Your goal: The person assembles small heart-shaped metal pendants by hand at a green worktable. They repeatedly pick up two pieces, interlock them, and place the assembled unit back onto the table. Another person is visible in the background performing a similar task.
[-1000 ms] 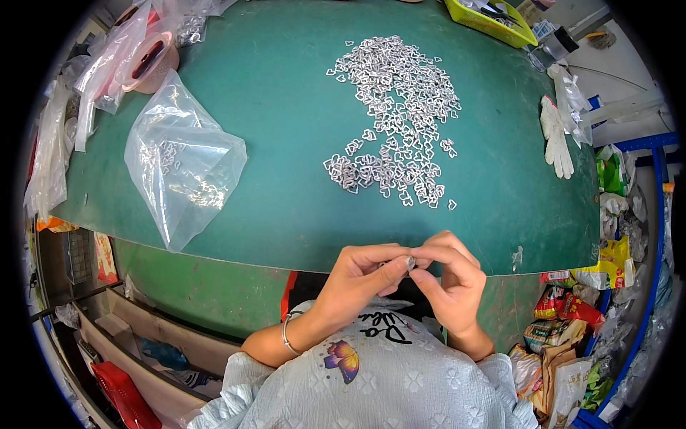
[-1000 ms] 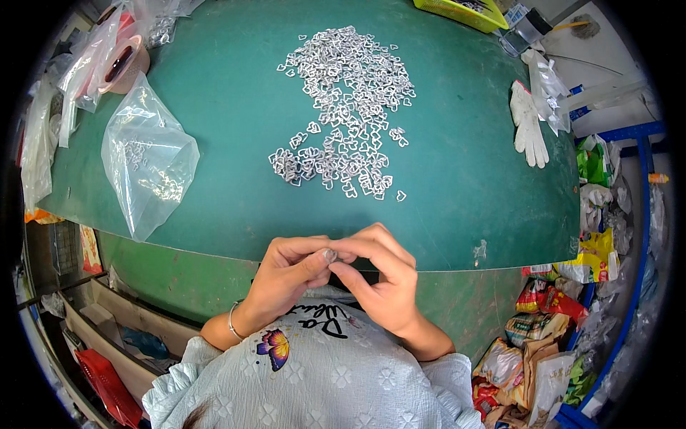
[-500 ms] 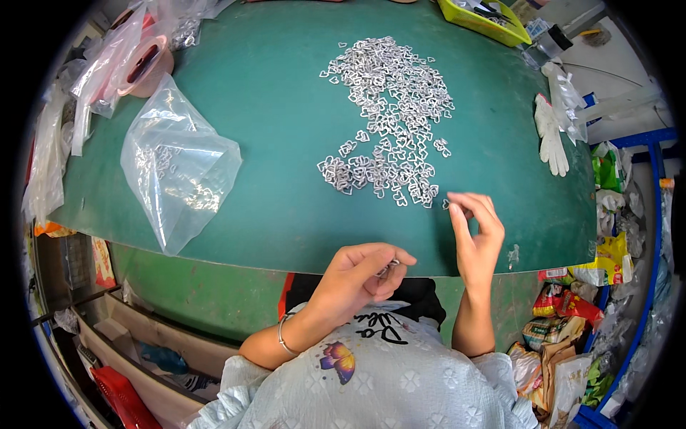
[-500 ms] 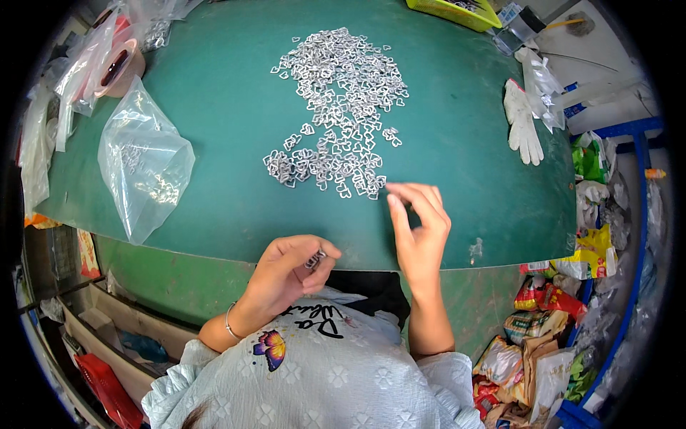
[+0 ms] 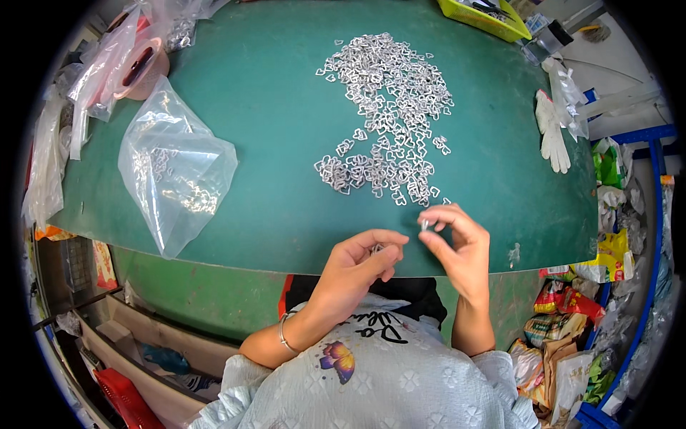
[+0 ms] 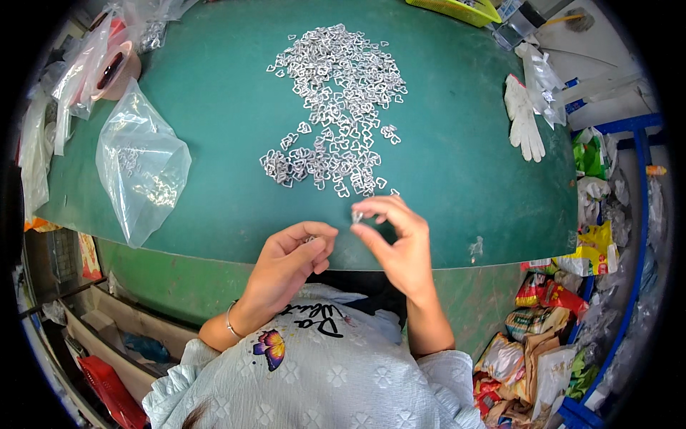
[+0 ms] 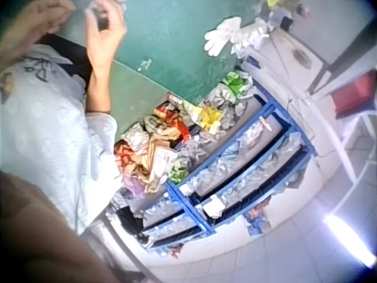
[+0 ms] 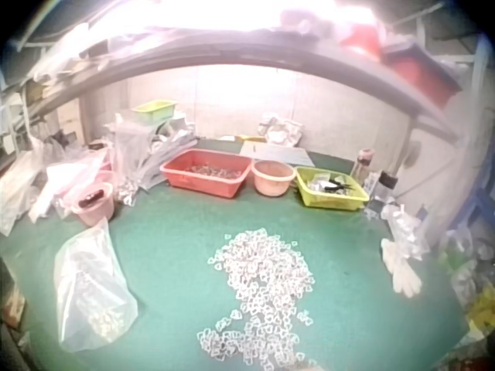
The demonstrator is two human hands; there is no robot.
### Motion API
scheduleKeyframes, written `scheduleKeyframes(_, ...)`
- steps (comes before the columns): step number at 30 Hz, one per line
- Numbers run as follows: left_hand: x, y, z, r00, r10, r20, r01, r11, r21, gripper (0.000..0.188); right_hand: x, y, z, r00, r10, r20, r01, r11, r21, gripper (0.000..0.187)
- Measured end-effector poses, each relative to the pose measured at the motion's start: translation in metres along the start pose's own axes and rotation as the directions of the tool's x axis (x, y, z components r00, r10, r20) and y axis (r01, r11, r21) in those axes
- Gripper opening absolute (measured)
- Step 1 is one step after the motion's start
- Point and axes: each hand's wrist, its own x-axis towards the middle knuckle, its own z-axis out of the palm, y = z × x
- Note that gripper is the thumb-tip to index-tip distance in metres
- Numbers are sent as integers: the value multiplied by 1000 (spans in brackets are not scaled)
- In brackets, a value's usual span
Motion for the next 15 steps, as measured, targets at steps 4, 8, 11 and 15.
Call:
scheduleKeyframes(4, 2, -3, -1, 1000, 20, -10, -19, 997, 68, 18, -8, -21, 6, 992, -82, 92, 84, 996, -15, 24)
scheduleKeyframes(8, -1, 1, 1, 998, 61, -3, -61, 994, 94, 15, -9, -25, 8, 984, -124, 131, 123, 992, 11, 25)
scheduleKeyframes(11, -4, 4, 3, 992, 124, 3, -123, 982, 142, 16, -10, -27, 9, 982, -130, 139, 129, 991, 15, 24)
scheduleKeyframes(15, -6, 8, 4, 995, 96, 7, -96, 985, 145, 16, -11, -27, 10, 976, -162, 147, 163, 987, 5, 25)
